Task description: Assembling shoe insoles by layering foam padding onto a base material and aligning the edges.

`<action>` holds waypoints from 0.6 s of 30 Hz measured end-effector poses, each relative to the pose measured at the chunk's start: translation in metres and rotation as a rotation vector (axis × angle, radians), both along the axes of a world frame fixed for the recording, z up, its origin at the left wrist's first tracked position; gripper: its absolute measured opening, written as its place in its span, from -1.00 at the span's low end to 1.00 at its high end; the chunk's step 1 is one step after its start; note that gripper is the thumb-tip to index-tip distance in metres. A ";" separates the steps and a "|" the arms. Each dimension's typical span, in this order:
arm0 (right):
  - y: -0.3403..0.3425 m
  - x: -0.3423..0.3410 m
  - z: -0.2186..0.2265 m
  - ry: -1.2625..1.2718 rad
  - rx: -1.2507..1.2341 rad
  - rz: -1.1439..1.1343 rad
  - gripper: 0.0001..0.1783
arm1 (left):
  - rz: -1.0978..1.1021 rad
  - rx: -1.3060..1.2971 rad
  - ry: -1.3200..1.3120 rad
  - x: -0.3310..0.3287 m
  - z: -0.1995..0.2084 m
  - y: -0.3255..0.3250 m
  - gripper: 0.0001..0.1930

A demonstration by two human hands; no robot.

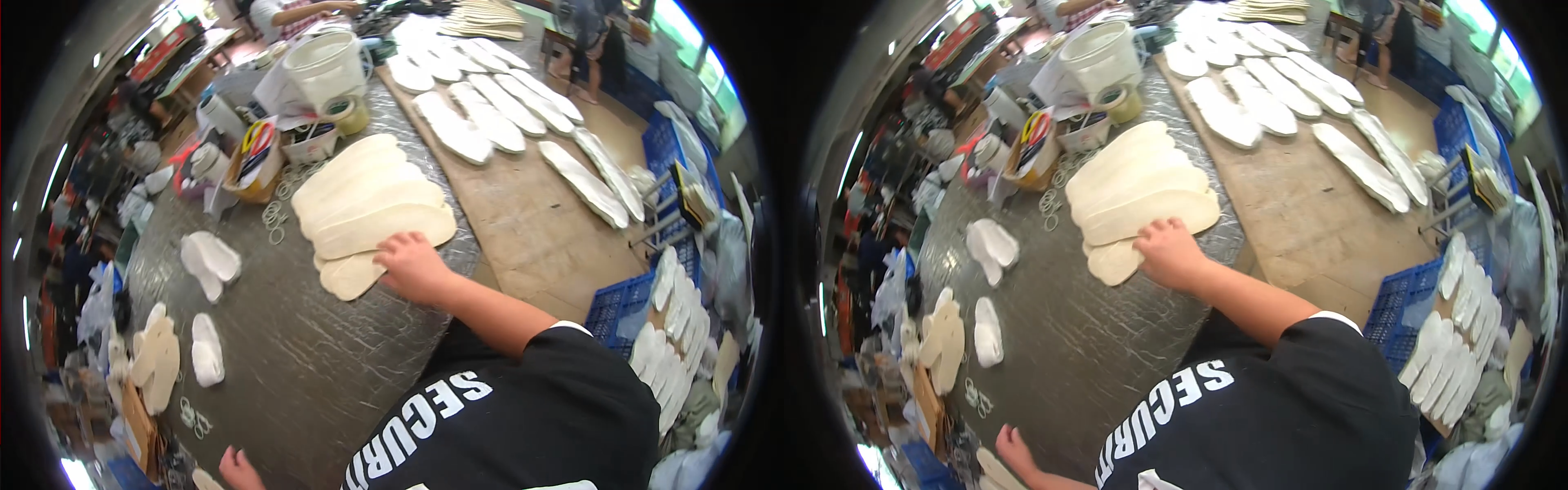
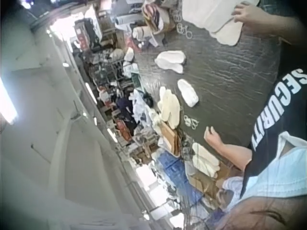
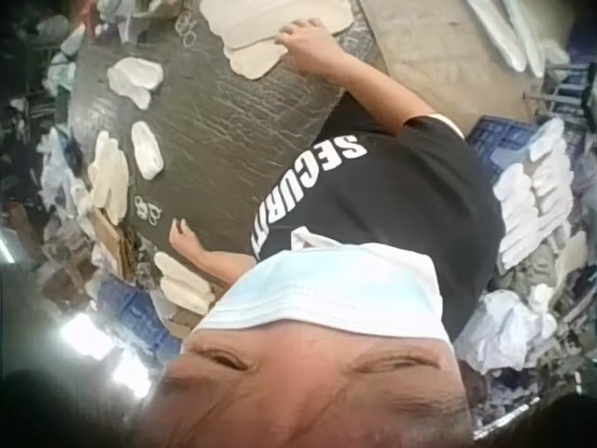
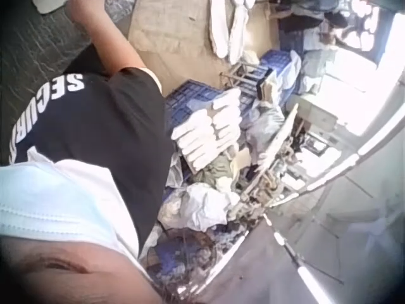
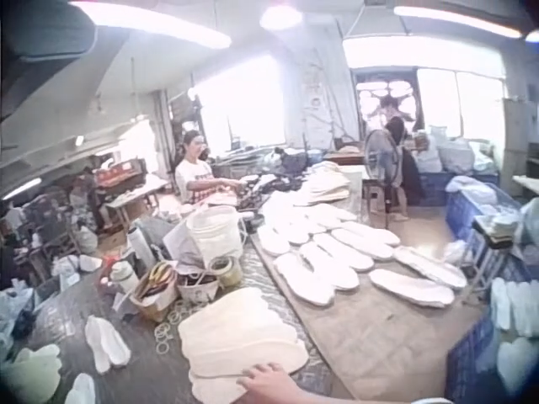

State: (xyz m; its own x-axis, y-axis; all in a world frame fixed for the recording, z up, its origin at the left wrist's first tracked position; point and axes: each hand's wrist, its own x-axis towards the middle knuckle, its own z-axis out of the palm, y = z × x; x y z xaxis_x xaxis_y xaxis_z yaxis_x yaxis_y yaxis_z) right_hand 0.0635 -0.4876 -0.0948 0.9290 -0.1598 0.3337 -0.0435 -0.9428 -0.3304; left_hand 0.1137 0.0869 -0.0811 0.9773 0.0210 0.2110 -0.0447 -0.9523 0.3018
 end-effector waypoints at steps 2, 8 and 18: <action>-0.038 -0.008 0.026 0.181 0.060 -0.197 -0.66 | -0.190 -0.071 0.080 0.007 0.005 -0.100 -0.67; -0.182 -0.032 0.029 0.179 -0.277 -0.708 -0.79 | -1.026 -0.075 0.103 0.023 -0.008 -0.282 -0.67; -0.207 -0.023 0.014 -0.154 -0.056 -0.476 -0.77 | -1.102 -0.100 0.063 0.063 -0.010 -0.333 -0.77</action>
